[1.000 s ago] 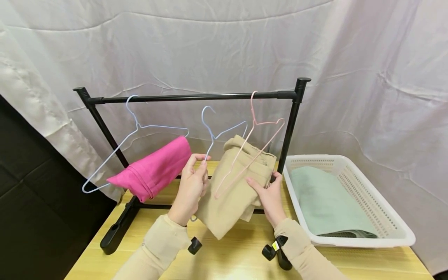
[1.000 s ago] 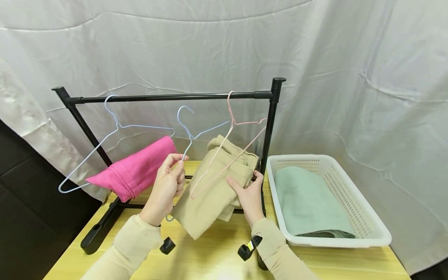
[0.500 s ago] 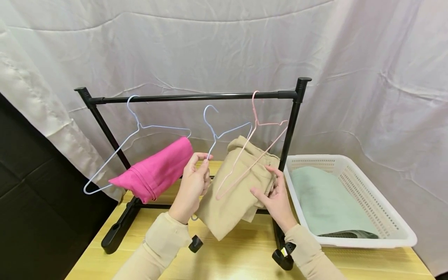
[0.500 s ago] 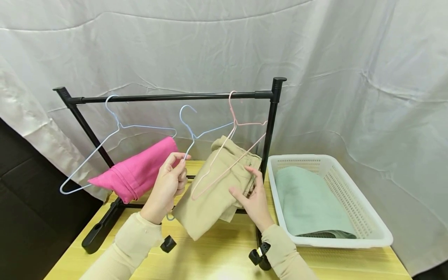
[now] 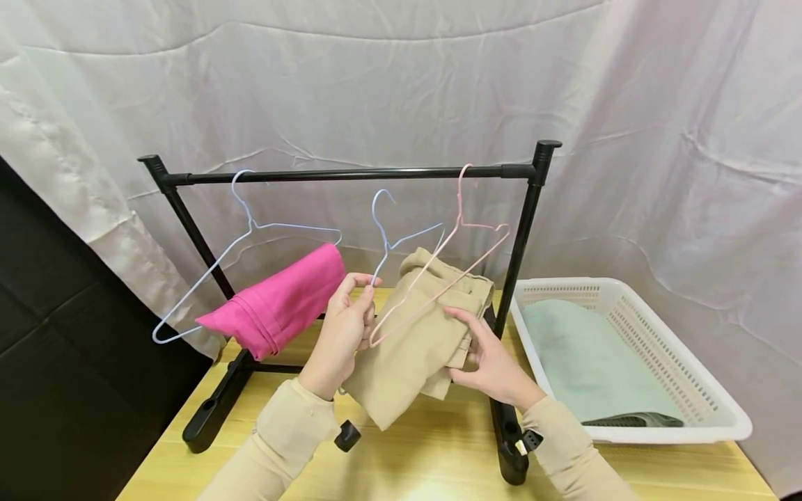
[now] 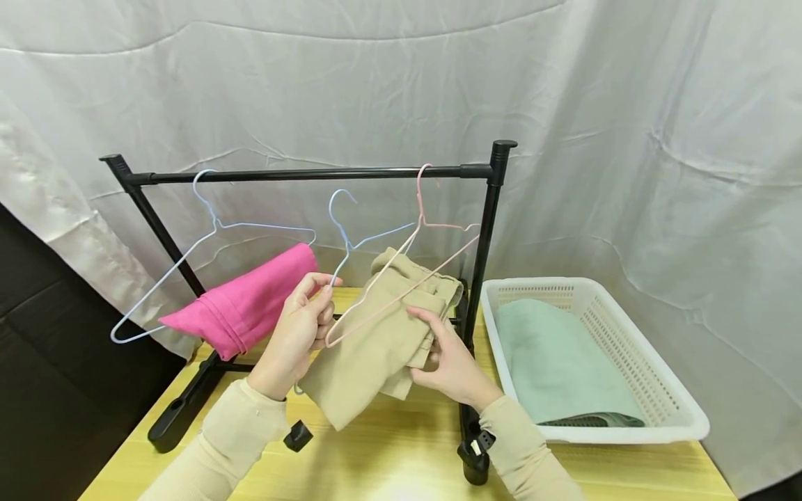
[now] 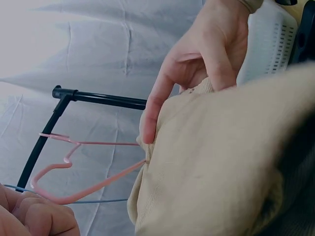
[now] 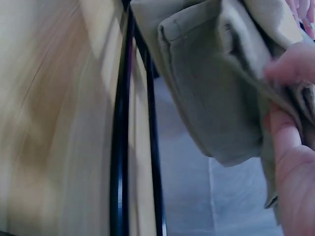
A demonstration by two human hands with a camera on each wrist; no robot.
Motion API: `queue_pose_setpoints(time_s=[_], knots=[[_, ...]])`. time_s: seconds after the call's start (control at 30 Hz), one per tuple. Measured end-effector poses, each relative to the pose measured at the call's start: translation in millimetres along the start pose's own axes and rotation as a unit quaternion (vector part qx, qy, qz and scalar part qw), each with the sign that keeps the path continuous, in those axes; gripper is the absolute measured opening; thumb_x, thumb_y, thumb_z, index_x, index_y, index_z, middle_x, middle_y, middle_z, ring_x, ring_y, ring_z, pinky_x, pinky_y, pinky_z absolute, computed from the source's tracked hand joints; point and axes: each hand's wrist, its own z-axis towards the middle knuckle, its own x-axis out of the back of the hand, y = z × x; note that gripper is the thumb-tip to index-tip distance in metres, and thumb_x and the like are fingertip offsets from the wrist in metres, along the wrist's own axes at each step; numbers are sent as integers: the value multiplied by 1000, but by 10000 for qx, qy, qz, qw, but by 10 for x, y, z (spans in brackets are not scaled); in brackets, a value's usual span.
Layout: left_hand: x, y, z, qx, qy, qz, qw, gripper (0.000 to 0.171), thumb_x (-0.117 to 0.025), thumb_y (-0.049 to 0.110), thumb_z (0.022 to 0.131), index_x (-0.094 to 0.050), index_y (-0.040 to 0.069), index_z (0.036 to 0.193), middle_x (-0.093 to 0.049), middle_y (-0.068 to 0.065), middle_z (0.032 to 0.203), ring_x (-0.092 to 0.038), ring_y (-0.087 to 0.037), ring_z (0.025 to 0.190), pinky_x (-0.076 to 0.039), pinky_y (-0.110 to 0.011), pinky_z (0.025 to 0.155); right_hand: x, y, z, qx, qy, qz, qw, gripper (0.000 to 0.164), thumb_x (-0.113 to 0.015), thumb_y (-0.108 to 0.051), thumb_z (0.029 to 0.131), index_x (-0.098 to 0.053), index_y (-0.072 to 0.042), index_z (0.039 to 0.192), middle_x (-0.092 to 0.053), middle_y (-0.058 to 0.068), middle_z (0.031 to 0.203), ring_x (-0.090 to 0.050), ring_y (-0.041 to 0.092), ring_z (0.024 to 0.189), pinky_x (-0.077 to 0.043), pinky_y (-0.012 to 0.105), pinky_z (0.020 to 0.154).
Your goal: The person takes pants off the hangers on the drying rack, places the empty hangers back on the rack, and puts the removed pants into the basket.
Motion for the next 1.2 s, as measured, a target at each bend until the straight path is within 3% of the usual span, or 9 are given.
queue_pose_setpoints(time_s=[0.17,0.27,0.4,0.57,0.67,0.73,0.83,1.03,1.2], knots=[[13,16,-6,-6,-51,5,10000,17,-44,18,117,-55,13,128,-31,4,63,-28,-9,46,-23,-21,44,29,-78,-2,-164,-413,-432,9981,106,-60,23,81,-24,-22,170,-30,23,163,-66,27,124,-63,27,88],[24,23,-12,-9,-60,65,10000,16,-44,19,117,-55,14,127,-32,5,61,-28,-8,45,-21,-20,43,22,-98,13,227,-270,-1505,9880,101,-60,23,84,-29,-22,169,-40,22,159,-63,26,121,-60,24,84],[29,34,-20,-29,-102,112,9999,16,-44,22,117,-56,15,125,-34,6,58,-27,-7,44,-21,-21,42,9,-97,52,1129,573,-3174,9398,92,-70,24,81,-48,-19,159,-61,13,136,-56,17,99,-52,25,72],[16,38,-27,-44,-250,8,9997,15,-43,22,117,-54,15,123,-34,6,58,-28,-8,44,-23,-22,43,14,-90,99,1883,1428,-3972,8868,73,-89,11,78,-66,-19,140,-63,8,111,-50,12,75,-49,24,59],[10,27,-27,-38,-298,-7,9995,14,-43,21,117,-55,14,124,-32,6,58,-25,-8,43,-22,-21,42,19,-86,124,2055,1696,-4269,8641,60,-88,5,82,-69,-22,132,-57,9,100,-41,12,63,-43,24,50],[5,18,-26,-12,-335,-1,9994,15,-43,21,117,-54,14,124,-32,6,59,-23,-7,44,-20,-20,41,18,-81,133,2039,1766,-4350,8591,55,-85,5,84,-70,-23,129,-54,9,96,-38,12,61,-39,23,48],[-6,7,-22,53,-413,21,9991,15,-43,22,117,-53,15,126,-32,7,59,-21,-6,44,-17,-19,41,14,-73,137,1931,1767,-4382,8599,55,-78,9,84,-70,-23,128,-50,7,91,-35,11,61,-36,22,48],[-18,3,-22,56,-427,77,9990,16,-43,24,118,-53,15,127,-31,7,59,-20,-6,44,-16,-19,41,0,-40,141,1798,1843,-4474,8565,44,-84,-6,88,-71,-25,126,-45,4,88,-38,15,71,-42,26,52],[-12,-5,-16,52,-397,105,9991,17,-42,24,118,-52,14,127,-32,7,59,-21,-6,44,-16,-19,41,-3,-20,170,1967,2015,-4500,8475,35,-85,-11,86,-76,-24,117,-35,5,87,-33,19,79,-33,28,66]])
